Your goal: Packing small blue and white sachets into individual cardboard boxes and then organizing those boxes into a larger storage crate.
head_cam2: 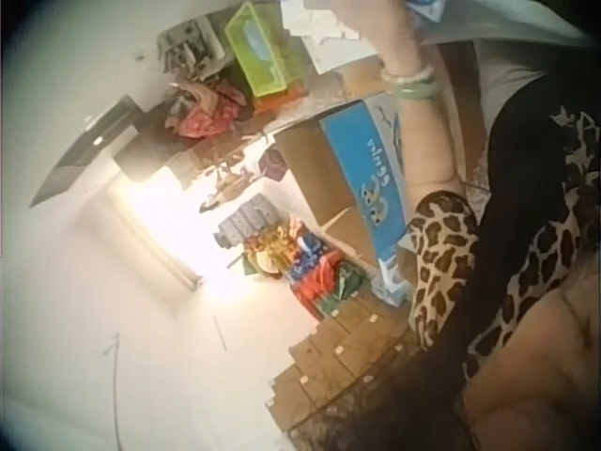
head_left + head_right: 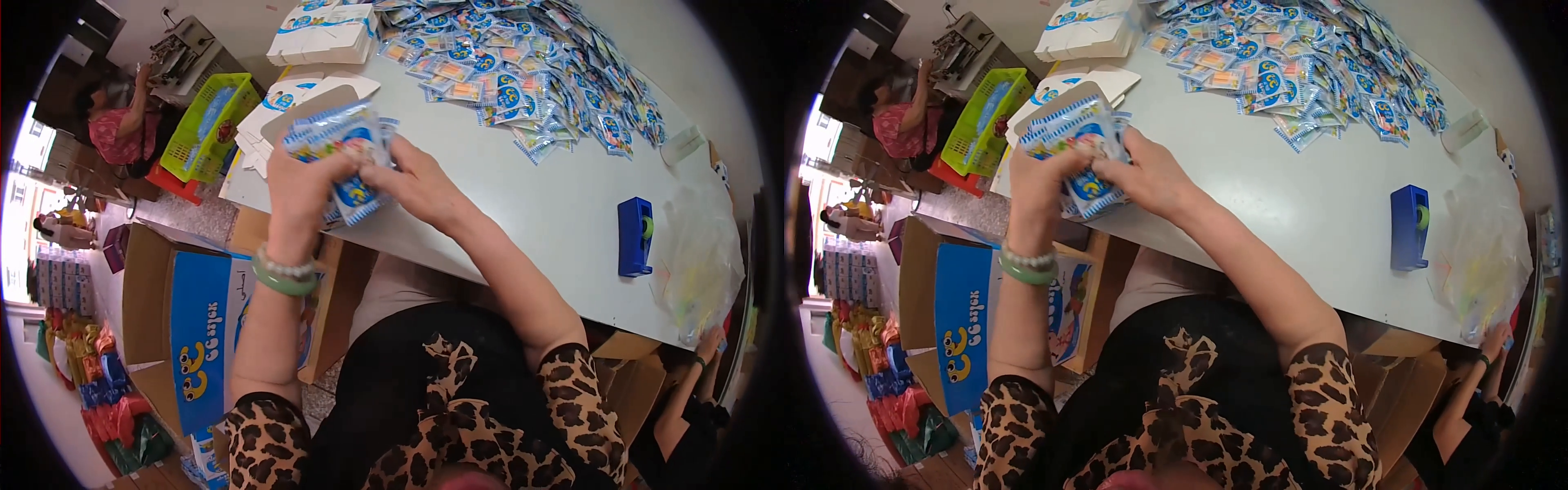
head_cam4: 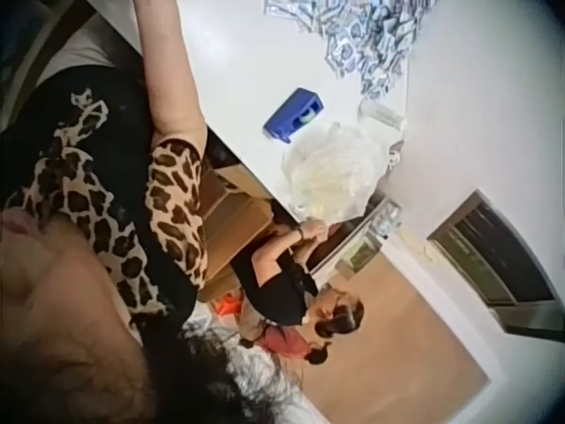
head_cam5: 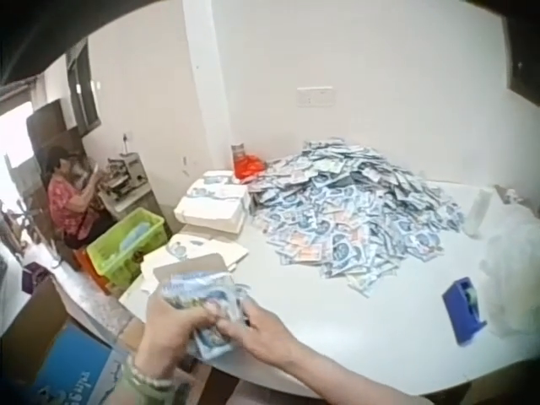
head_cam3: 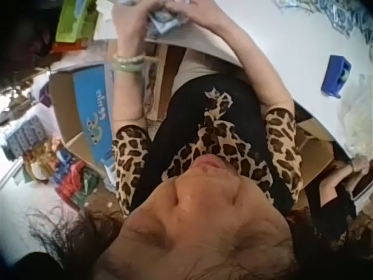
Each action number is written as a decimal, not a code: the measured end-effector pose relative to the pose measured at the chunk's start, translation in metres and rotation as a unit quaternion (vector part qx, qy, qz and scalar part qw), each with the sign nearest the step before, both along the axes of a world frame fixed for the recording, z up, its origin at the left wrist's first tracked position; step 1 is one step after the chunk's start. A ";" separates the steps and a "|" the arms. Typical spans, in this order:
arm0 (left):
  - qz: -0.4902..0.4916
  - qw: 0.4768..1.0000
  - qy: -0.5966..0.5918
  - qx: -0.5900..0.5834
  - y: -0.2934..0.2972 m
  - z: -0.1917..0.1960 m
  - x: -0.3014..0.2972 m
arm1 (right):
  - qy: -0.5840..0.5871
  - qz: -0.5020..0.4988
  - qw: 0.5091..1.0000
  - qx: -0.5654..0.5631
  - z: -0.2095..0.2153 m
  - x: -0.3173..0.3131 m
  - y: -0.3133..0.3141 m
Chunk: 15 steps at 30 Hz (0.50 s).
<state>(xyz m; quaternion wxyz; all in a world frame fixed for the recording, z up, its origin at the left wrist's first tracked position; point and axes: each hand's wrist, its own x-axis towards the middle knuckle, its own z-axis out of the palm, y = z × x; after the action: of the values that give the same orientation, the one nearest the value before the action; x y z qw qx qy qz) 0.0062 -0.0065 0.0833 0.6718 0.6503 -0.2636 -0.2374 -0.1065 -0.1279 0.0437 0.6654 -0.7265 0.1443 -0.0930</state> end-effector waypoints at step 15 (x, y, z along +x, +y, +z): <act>0.079 0.911 -0.209 0.348 -0.003 -0.049 0.056 | 0.028 -0.214 0.976 -0.010 -0.112 -0.050 -0.018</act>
<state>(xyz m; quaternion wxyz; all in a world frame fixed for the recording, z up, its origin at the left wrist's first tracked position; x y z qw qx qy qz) 0.0626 -0.0091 0.0341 0.3493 0.8961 -0.2466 -0.1192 -0.1570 -0.1461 -0.0688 0.6185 -0.6879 0.3136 -0.2142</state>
